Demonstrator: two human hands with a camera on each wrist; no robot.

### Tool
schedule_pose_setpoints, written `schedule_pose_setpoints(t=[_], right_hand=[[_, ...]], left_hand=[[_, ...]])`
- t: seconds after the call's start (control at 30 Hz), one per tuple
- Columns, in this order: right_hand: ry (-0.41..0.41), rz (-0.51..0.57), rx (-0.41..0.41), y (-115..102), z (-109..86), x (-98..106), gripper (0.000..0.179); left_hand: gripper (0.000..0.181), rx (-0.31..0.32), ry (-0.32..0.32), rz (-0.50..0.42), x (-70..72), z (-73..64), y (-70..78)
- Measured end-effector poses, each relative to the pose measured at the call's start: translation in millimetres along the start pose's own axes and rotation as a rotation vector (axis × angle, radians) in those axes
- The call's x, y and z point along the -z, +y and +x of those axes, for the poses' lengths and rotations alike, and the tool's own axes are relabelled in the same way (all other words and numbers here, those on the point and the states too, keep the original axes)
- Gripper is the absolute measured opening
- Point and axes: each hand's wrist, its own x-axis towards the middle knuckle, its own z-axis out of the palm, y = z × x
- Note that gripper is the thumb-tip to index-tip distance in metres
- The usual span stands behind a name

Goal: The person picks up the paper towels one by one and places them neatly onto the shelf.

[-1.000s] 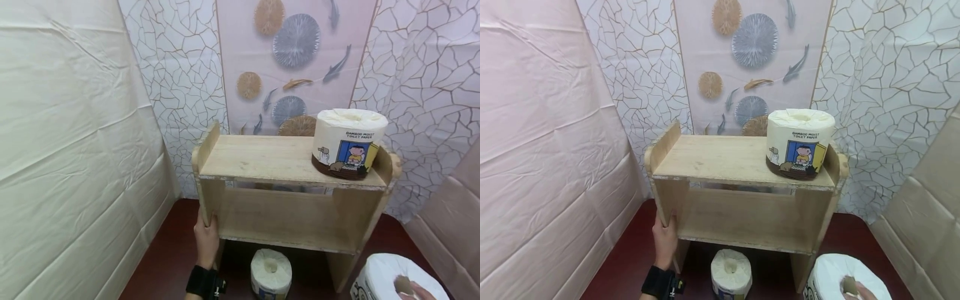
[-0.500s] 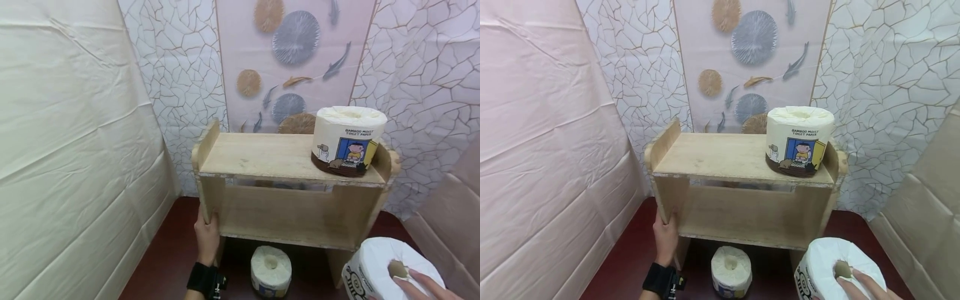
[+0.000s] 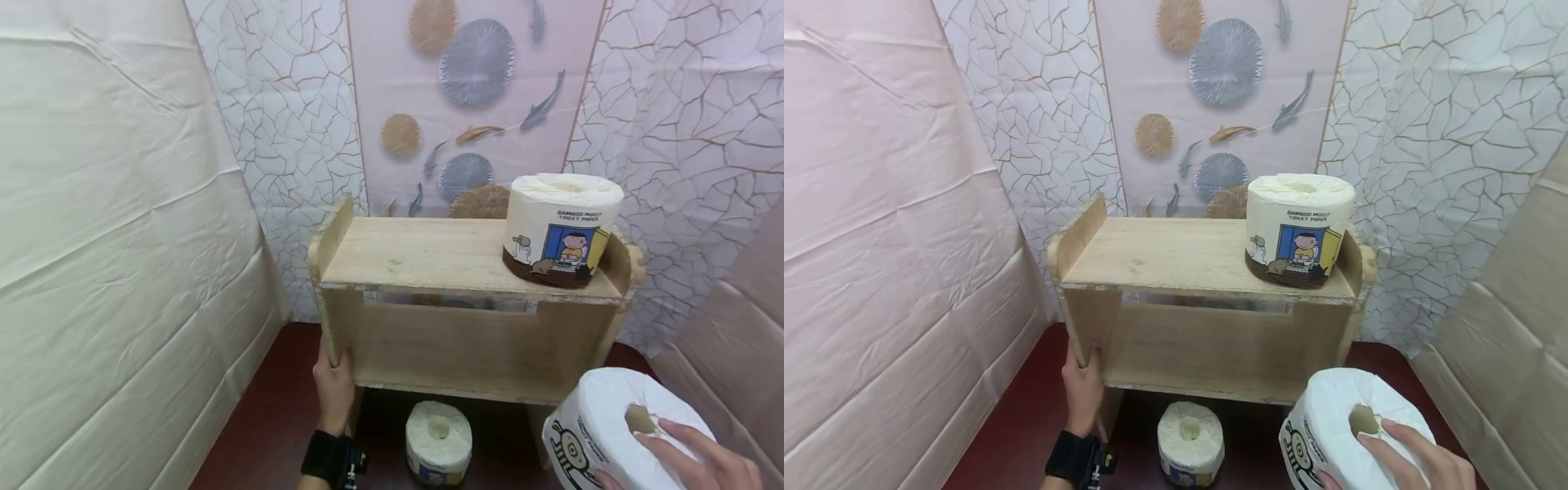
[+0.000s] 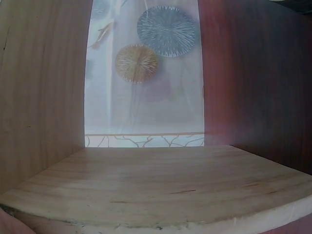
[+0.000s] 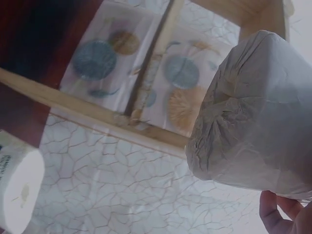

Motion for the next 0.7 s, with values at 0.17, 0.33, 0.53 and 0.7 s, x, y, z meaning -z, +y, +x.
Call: schedule_pose_setpoints(t=[0.17,0.33,0.53,0.7], right_hand=[[-0.035,0.024,-0.217,-18,11.8,-2,0.092],[0.039,0.116,-0.256,-29,23.4,-5,0.091],[0.089,0.249,-0.132,-23,43.3,-11,0.09],[0.032,0.364,-0.155,-20,56.4,-9,0.09]], left_hand=[[0.049,0.019,0.03,0.001,6.4,-5.3,0.1],[0.052,0.02,0.006,0.002,6.0,-4.4,1.4],[0.052,0.025,-0.012,-0.003,-0.5,-0.5,2.3],[0.052,0.021,-0.007,-0.008,-3.6,1.2,3.7]])
